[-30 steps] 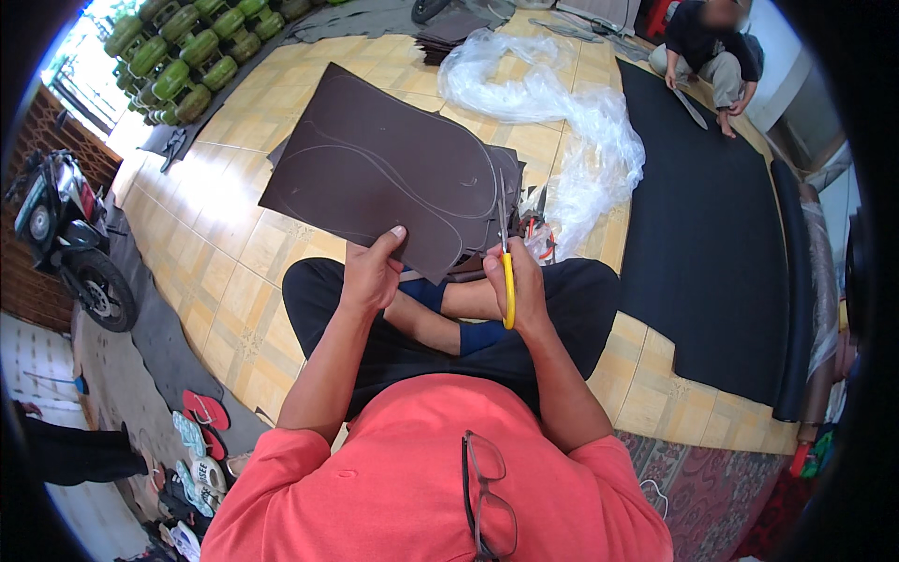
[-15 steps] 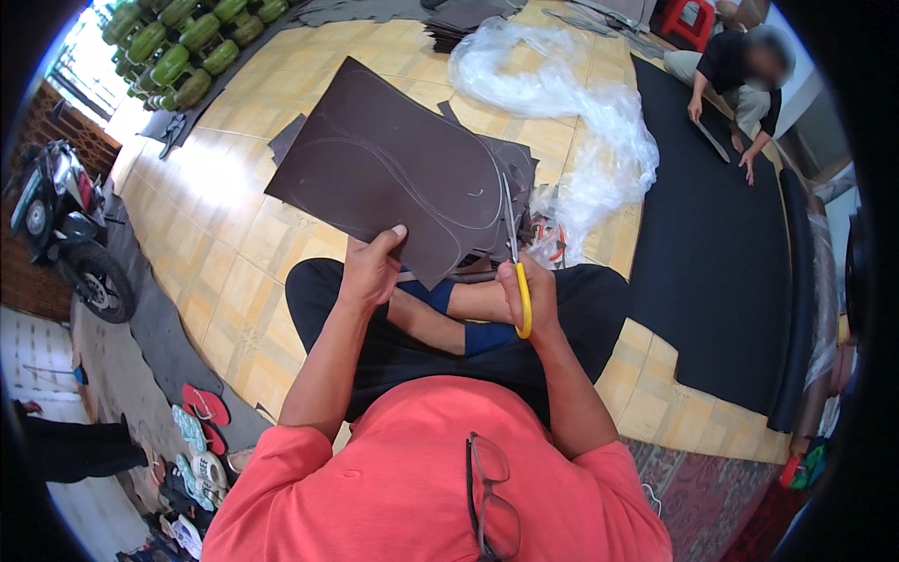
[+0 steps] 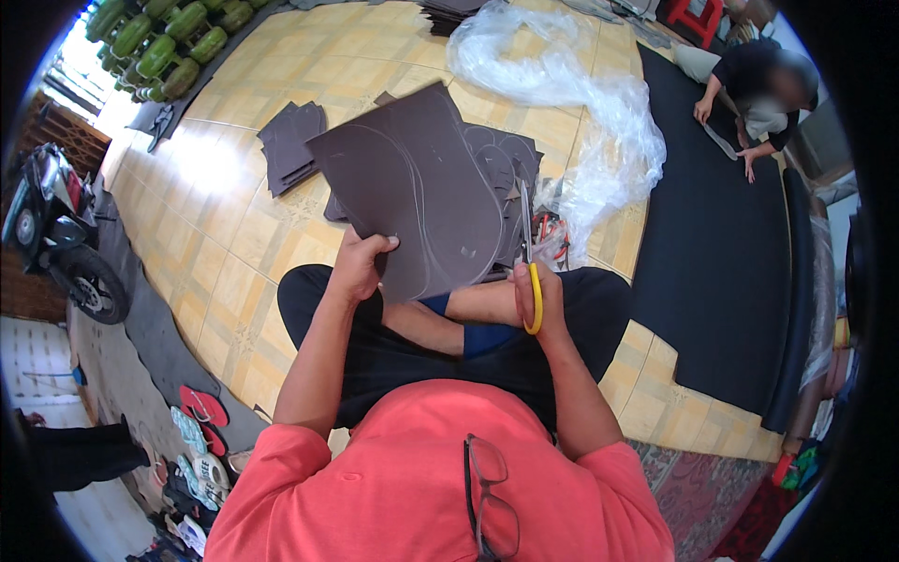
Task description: The person sits on the floor and uses scissors to cut brown material into shoe insole shapes. They repeatedly trim the edges of stacked pieces and place the finished cutouts on the floor.
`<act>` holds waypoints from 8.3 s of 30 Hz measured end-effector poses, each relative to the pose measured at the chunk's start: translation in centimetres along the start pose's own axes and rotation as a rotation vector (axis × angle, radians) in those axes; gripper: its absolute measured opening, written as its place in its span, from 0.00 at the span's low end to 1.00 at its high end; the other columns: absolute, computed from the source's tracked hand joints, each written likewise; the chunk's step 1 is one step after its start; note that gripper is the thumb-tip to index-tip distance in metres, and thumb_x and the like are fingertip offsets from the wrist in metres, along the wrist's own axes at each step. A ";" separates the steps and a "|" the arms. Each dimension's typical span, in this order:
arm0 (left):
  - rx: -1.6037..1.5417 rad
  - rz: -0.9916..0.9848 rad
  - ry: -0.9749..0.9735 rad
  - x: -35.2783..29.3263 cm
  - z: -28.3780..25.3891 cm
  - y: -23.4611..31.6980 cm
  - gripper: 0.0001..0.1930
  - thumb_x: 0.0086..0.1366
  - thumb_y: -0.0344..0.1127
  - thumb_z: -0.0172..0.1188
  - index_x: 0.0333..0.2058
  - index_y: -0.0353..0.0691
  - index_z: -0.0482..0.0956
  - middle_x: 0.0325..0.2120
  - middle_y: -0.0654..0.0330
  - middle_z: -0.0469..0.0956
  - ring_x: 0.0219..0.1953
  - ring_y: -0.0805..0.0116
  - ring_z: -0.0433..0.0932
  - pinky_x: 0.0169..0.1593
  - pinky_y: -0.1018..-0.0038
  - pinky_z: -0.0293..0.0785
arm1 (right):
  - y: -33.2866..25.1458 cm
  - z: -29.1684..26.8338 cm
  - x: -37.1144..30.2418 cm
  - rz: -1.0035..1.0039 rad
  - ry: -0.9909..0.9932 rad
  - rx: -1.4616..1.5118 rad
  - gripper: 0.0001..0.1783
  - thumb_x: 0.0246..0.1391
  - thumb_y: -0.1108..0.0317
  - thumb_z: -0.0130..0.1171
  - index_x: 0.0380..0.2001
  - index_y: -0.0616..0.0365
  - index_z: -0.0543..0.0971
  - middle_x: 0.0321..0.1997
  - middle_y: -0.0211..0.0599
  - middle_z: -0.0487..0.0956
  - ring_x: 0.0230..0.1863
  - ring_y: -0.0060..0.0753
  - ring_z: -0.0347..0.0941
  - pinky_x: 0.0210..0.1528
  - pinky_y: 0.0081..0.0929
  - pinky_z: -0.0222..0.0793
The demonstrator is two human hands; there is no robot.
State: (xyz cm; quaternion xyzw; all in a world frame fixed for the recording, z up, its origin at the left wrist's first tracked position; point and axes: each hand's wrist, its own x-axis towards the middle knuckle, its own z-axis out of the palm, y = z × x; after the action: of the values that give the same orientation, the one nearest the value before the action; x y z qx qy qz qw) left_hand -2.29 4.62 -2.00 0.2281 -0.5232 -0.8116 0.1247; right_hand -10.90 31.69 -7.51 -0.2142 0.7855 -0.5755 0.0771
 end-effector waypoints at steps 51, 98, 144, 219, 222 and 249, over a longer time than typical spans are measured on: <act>-0.361 0.113 0.054 -1.9 4.8 -1.7 0.20 0.62 0.25 0.59 0.53 0.36 0.69 0.47 0.56 0.73 0.51 0.62 0.74 0.55 0.66 0.72 | -4.3 4.4 1.0 0.148 -0.024 0.357 0.13 0.62 0.61 0.51 0.36 0.61 0.72 0.23 0.32 0.72 0.19 0.20 0.69 0.22 0.18 0.66; -0.319 0.083 0.056 -1.8 1.7 -1.0 0.23 0.60 0.23 0.60 0.55 0.33 0.67 0.49 0.53 0.72 0.52 0.59 0.73 0.56 0.64 0.72 | -4.9 3.0 1.4 -0.061 -0.114 0.137 0.20 0.64 0.53 0.47 0.35 0.64 0.70 0.28 0.44 0.73 0.30 0.36 0.71 0.35 0.32 0.66; 0.291 -0.421 -0.196 -1.1 -3.0 2.4 0.36 0.41 0.27 0.66 0.55 0.29 0.71 0.45 0.52 0.77 0.48 0.60 0.74 0.55 0.68 0.68 | -4.8 -2.3 3.5 -0.130 -0.212 -0.051 0.18 0.59 0.55 0.55 0.35 0.61 0.68 0.31 0.47 0.75 0.34 0.47 0.74 0.38 0.35 0.67; 1.245 -0.335 0.498 10.9 -28.7 -6.7 0.34 0.49 0.64 0.67 0.29 0.31 0.77 0.25 0.44 0.80 0.32 0.47 0.82 0.37 0.57 0.76 | -2.3 23.3 11.0 -0.104 -0.383 -0.536 0.15 0.44 0.66 0.67 0.31 0.63 0.74 0.29 0.52 0.75 0.33 0.60 0.73 0.35 0.47 0.68; 1.265 -0.295 0.531 11.8 -28.2 -6.3 0.33 0.47 0.64 0.68 0.27 0.32 0.77 0.25 0.45 0.80 0.33 0.47 0.82 0.37 0.58 0.76 | -2.4 23.1 11.0 -0.136 -0.346 -0.529 0.17 0.44 0.66 0.67 0.34 0.64 0.75 0.31 0.51 0.76 0.34 0.60 0.74 0.36 0.47 0.68; 0.225 0.072 0.185 0.9 -6.6 1.8 0.16 0.70 0.40 0.52 0.51 0.38 0.71 0.39 0.59 0.76 0.36 0.72 0.79 0.43 0.71 0.77 | 1.0 5.7 6.2 -0.160 0.131 -0.240 0.08 0.54 0.69 0.58 0.35 0.63 0.78 0.36 0.45 0.79 0.37 0.45 0.77 0.41 0.37 0.73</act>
State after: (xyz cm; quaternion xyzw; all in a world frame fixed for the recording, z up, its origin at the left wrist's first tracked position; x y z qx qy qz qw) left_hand 0.17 -1.81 -2.91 0.2954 -0.6051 -0.7183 0.1750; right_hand -14.59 24.32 -9.53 -0.2456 0.8323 -0.4948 -0.0465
